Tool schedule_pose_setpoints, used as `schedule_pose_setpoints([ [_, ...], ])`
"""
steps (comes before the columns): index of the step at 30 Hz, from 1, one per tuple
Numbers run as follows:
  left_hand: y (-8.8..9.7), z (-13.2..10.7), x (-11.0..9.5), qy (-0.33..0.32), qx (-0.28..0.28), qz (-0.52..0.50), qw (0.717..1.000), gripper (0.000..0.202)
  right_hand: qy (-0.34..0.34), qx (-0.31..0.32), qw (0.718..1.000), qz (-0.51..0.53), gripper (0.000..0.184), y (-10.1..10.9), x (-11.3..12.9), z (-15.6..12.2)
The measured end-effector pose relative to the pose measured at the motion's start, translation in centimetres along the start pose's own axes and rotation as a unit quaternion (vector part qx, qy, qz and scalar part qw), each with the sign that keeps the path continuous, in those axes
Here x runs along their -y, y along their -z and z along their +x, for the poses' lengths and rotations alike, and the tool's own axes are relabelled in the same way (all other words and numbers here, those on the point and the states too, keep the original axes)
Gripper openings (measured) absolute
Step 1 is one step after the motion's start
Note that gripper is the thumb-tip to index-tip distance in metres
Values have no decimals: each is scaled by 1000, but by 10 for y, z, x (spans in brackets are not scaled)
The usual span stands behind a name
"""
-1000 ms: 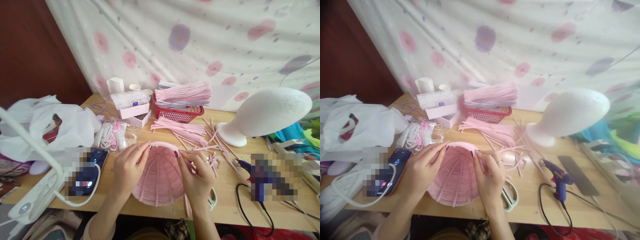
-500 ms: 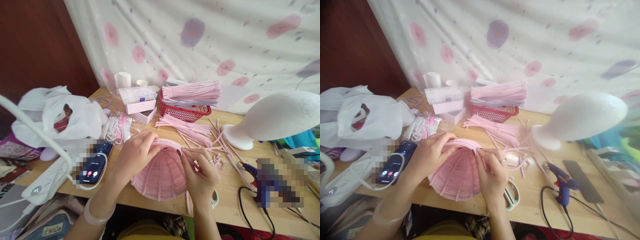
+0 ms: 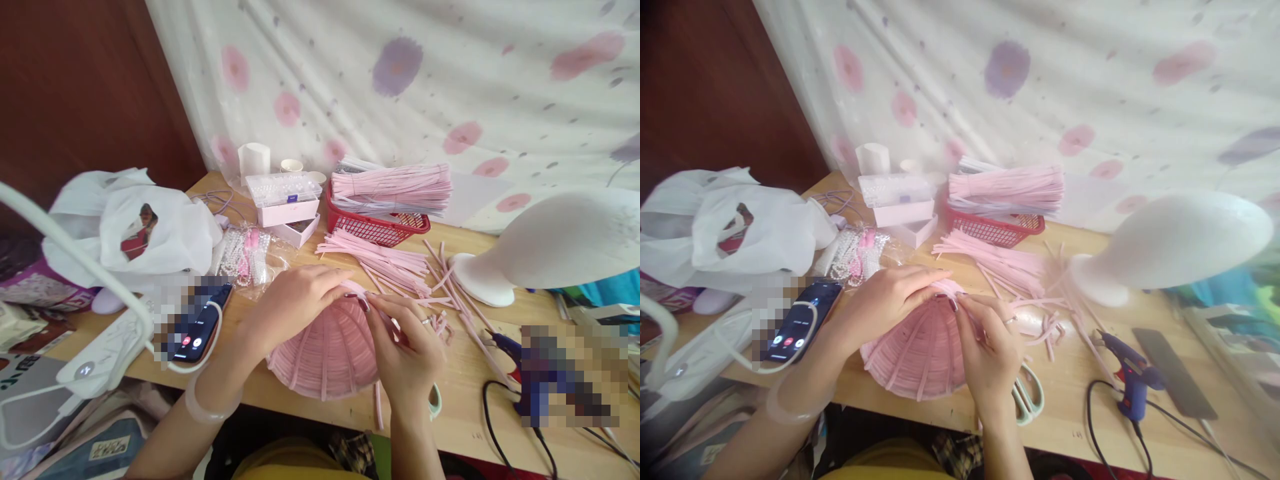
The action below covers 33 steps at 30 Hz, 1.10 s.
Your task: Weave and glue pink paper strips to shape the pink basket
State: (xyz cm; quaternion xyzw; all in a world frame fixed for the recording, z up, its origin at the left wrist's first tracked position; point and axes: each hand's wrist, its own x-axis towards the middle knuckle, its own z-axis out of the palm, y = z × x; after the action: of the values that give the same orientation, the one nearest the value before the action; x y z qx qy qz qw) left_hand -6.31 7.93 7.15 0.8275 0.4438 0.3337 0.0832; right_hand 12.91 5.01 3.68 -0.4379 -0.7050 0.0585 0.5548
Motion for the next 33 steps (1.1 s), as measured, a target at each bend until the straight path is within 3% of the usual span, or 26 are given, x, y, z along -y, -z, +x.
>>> schedule_pose_setpoints([
  [4, -1, -5, -6, 35, -48, 97, 994, 22, -5, -4, 1000, -9, 20, 2, -1, -1],
  [11, -12, -9, -9, 36, -103, 96, 989, 25, -9, -16, 1000, -12, 18, 1, -6, -4],
  [15, -20, -14, -3, 35, -104, 87, 990, 32, -23, 5, 999, -21, 18, 6, -12, -4],
  [19, -19, -26, 8, 60, -113, 89, 988, 36, -60, -15, 998, -32, 13, 10, -26, -4],
  [26, -19, -56, 26, 89, -181, 130, 971, 34, -84, -41, 993, -69, 20, 8, -52, 0],
  [30, -20, -61, 34, 147, -186, 88, 967, 33, -104, -23, 994, -31, 26, 8, -65, -6],
  [33, -3, -38, 50, 243, -168, 64, 953, 32, -127, 3, 992, -25, 29, 9, -72, -9],
])
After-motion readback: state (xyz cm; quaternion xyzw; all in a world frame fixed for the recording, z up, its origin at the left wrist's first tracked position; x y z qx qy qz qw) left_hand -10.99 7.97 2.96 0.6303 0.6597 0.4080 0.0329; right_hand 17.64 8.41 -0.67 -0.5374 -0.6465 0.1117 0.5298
